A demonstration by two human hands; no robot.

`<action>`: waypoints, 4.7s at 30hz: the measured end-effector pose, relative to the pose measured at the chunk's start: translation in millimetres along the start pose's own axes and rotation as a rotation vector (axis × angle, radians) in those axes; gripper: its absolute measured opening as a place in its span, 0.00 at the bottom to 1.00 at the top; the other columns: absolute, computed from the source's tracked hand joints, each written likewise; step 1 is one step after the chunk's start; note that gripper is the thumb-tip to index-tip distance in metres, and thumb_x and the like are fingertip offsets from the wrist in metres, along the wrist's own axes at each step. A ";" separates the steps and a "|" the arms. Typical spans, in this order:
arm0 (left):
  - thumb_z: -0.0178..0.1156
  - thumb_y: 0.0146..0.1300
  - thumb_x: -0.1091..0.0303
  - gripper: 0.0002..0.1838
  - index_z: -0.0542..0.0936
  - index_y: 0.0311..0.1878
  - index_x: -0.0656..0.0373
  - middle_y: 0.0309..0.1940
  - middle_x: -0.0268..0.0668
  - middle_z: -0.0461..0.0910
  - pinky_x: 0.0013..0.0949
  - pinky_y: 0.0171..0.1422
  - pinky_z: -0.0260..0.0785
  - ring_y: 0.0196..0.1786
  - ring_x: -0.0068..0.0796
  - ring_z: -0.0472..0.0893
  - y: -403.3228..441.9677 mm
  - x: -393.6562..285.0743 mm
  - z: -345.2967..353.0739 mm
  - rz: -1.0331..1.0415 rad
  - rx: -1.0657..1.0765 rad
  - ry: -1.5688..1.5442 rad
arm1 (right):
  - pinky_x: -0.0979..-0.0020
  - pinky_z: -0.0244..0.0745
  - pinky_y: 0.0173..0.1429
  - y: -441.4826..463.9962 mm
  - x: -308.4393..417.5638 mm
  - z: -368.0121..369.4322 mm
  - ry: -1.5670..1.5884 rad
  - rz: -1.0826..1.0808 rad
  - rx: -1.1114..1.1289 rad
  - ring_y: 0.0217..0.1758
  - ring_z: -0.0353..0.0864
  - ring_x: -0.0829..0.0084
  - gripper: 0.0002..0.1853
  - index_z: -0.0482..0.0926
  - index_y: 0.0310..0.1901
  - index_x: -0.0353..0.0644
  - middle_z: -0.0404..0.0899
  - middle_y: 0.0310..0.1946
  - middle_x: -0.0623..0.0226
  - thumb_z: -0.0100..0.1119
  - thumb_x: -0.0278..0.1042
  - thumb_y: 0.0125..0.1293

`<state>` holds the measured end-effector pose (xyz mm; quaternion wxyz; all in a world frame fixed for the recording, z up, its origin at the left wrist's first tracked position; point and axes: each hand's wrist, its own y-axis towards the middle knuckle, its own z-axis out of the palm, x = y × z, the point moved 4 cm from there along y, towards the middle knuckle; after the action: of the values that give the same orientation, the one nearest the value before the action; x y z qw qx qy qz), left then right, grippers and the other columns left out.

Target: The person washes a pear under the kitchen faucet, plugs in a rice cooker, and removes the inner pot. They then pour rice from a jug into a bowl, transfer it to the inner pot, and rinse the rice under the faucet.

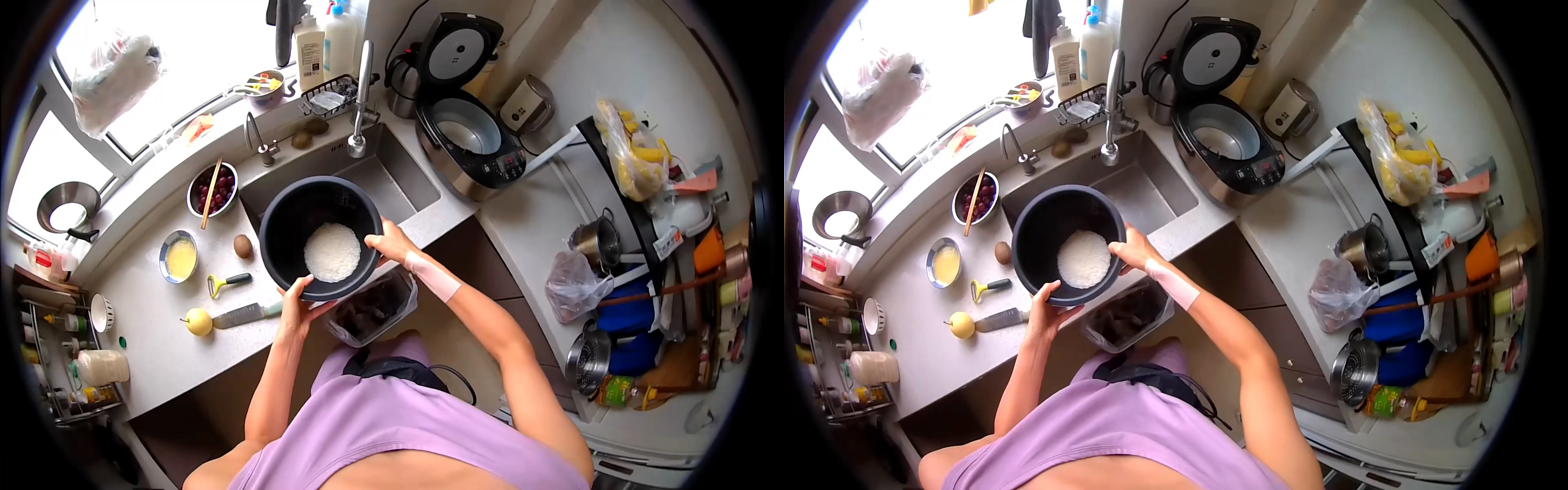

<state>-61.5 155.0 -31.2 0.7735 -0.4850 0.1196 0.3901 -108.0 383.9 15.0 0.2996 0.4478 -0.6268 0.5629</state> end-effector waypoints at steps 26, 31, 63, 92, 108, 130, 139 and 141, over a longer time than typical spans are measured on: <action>0.54 0.45 0.79 0.32 0.48 0.50 0.53 0.51 0.54 0.58 0.63 0.50 0.75 0.52 0.54 0.71 257.8 66.9 108.2 0.157 -0.346 -0.348 | 0.69 0.77 0.31 413.4 -0.4 -180.0 -0.199 -0.305 -0.314 0.22 0.81 0.69 0.19 0.80 0.31 0.36 0.80 0.20 0.60 0.44 0.43 0.66; 0.53 0.46 0.80 0.30 0.47 0.48 0.54 0.48 0.53 0.61 0.62 0.49 0.76 0.50 0.52 0.72 289.6 86.4 95.2 0.136 -0.198 -0.456 | 0.70 0.75 0.34 406.2 -23.1 -179.8 0.030 -0.369 -0.369 0.24 0.81 0.70 0.16 0.79 0.34 0.37 0.81 0.22 0.60 0.42 0.37 0.67; 0.54 0.47 0.78 0.29 0.51 0.49 0.48 0.42 0.43 0.65 0.59 0.44 0.76 0.41 0.41 0.76 269.6 49.6 129.2 0.203 -0.301 -0.178 | 0.69 0.71 0.51 242.7 71.5 -114.1 -0.548 -0.842 0.196 0.49 0.74 0.67 0.20 0.77 0.50 0.45 0.75 0.49 0.68 0.68 0.36 0.54; 0.56 0.44 0.77 0.38 0.47 0.55 0.45 0.50 0.48 0.63 0.57 0.44 0.77 0.47 0.46 0.75 252.1 46.3 118.1 0.176 -0.305 -0.252 | 0.74 0.76 0.39 248.1 73.9 -113.6 -0.647 -0.875 0.073 0.37 0.80 0.75 0.16 0.80 0.45 0.44 0.78 0.38 0.68 0.69 0.34 0.55; 0.54 0.48 0.78 0.36 0.47 0.56 0.44 0.46 0.45 0.65 0.57 0.44 0.76 0.47 0.41 0.75 242.4 45.7 126.3 0.202 -0.338 -0.111 | 0.59 0.65 0.65 295.9 -55.5 -104.0 -1.017 -0.213 0.466 0.61 0.68 0.46 0.55 0.50 0.67 0.35 0.68 0.55 0.40 0.78 0.40 0.42; 0.55 0.46 0.78 0.35 0.50 0.55 0.43 0.43 0.43 0.65 0.58 0.42 0.75 0.44 0.39 0.74 240.3 53.8 132.0 0.130 -0.284 -0.189 | 0.61 0.65 0.64 281.1 -96.6 -55.8 -0.887 -0.372 0.775 0.60 0.70 0.48 0.33 0.69 0.57 0.33 0.71 0.55 0.42 0.66 0.39 0.51; 0.55 0.46 0.77 0.34 0.50 0.53 0.46 0.46 0.46 0.62 0.61 0.45 0.76 0.45 0.45 0.75 242.2 42.9 121.9 0.167 -0.325 -0.213 | 0.71 0.71 0.57 309.1 -62.9 -119.4 -0.182 -0.213 0.309 0.53 0.77 0.69 0.22 0.70 0.59 0.34 0.76 0.53 0.57 0.56 0.31 0.64; 0.55 0.46 0.77 0.34 0.50 0.53 0.46 0.46 0.46 0.62 0.61 0.45 0.76 0.46 0.45 0.75 243.4 40.5 122.3 0.181 -0.324 -0.206 | 0.71 0.74 0.55 309.2 -48.3 -138.1 0.015 -0.226 0.101 0.53 0.78 0.65 0.31 0.60 0.65 0.30 0.71 0.57 0.49 0.58 0.32 0.63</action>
<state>-233.2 332.8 -152.6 0.6554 -0.5479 0.0187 0.5194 -383.4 518.5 -136.9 0.3428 0.5260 -0.5409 0.5597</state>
